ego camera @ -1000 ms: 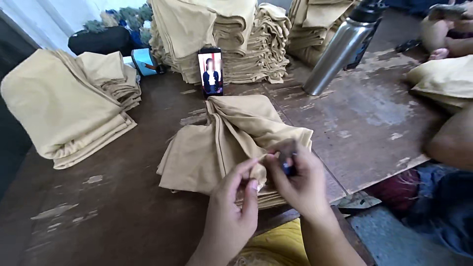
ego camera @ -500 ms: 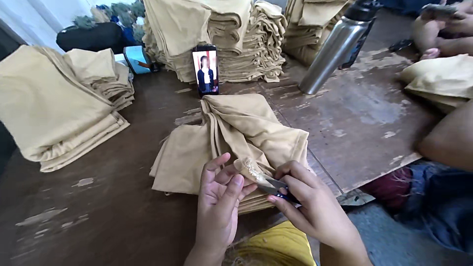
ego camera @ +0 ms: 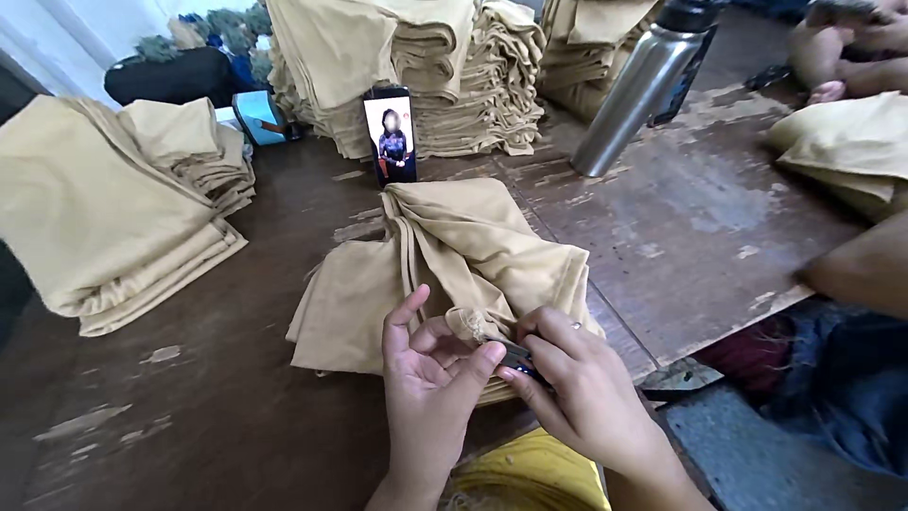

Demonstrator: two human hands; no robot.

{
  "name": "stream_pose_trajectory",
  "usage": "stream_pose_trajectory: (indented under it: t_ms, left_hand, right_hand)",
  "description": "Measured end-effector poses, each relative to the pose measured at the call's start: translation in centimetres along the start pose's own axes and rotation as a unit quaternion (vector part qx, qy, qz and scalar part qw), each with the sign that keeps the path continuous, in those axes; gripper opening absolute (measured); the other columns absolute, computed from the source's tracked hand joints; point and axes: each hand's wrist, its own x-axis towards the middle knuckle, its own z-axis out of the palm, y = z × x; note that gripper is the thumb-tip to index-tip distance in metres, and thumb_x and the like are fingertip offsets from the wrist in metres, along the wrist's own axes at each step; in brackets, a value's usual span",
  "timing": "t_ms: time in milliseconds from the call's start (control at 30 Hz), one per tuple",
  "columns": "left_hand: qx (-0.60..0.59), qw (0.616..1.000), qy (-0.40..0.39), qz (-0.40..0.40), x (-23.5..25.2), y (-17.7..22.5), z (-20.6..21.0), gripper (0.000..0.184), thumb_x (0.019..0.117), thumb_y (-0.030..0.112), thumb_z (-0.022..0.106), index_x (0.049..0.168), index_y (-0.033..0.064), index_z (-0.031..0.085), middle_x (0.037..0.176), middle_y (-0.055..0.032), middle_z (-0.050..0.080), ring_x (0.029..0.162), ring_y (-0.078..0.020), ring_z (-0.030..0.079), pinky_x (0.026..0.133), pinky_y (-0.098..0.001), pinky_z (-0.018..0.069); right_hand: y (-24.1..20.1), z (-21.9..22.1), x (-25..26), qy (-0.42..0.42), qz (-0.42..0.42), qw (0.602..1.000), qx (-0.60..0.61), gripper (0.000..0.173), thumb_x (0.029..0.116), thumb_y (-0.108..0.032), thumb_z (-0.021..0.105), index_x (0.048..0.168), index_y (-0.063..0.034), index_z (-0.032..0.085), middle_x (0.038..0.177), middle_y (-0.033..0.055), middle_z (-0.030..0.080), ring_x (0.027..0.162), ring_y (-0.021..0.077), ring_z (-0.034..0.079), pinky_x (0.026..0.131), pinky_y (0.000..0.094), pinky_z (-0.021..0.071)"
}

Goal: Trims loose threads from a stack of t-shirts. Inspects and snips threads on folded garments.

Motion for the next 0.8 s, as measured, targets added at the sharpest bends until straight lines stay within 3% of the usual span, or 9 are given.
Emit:
stream_pose_trajectory:
  t_ms: [367,500,667,733,800]
  left_hand:
    - [0.031,0.998,-0.004,0.052,-0.4,-0.5,0.0,0.085,0.0806,-0.017,0.073,0.145,0.0067,0.024,0.104,-0.0076,0.075,0.085,-0.0176,0.076,0.080,-0.0303,0.0647]
    - [0.024,0.999,-0.016,0.041,-0.5,-0.3,-0.5,0.080,0.0838,-0.014,0.072,0.145,0.0081,0.026,0.108,-0.0065,0.075,0.090,-0.0176,0.076,0.084,-0.0310,0.0639]
    - [0.021,0.999,-0.023,0.028,-0.7,-0.1,-0.9,0.073,0.0867,-0.012,0.069,0.144,0.0095,0.029,0.110,-0.0047,0.075,0.094,-0.0179,0.076,0.085,-0.0328,0.0636]
    - [0.034,0.998,-0.037,0.030,-0.8,0.0,-1.1,0.069,0.0887,-0.011,0.067,0.143,0.0088,0.030,0.110,-0.0031,0.075,0.096,-0.0163,0.075,0.087,-0.0318,0.0628]
    - [0.083,0.993,-0.054,0.061,-1.1,0.1,-1.3,0.064,0.0892,-0.011,0.067,0.142,0.0056,0.034,0.110,-0.0007,0.075,0.097,-0.0133,0.074,0.087,-0.0293,0.0623]
  right_hand:
    - [-0.1,0.4,-0.3,0.015,-0.005,1.000,-0.023,0.048,0.1080,-0.041,0.042,0.084,-0.0073,0.065,0.095,0.0106,0.066,0.085,0.0233,0.063,0.067,0.0344,0.0496]
    - [0.7,-0.7,-0.6,0.005,0.022,0.997,0.074,0.049,0.1087,-0.043,0.042,0.087,-0.0061,0.065,0.097,0.0096,0.065,0.085,0.0148,0.062,0.070,0.0285,0.0512]
    - [1.3,-1.6,-0.5,0.022,0.034,0.991,0.127,0.047,0.1084,-0.043,0.045,0.084,-0.0056,0.060,0.089,0.0064,0.059,0.074,0.0067,0.052,0.063,0.0214,0.0427]
    - [1.1,-1.5,-0.2,0.038,0.031,0.990,0.130,0.044,0.1073,-0.042,0.048,0.087,-0.0047,0.059,0.093,0.0070,0.059,0.074,0.0040,0.051,0.064,0.0180,0.0418]
    - [0.8,-1.3,0.5,0.061,0.027,0.988,0.137,0.037,0.1047,-0.037,0.055,0.096,-0.0016,0.062,0.105,0.0106,0.064,0.085,0.0048,0.056,0.072,0.0169,0.0461]
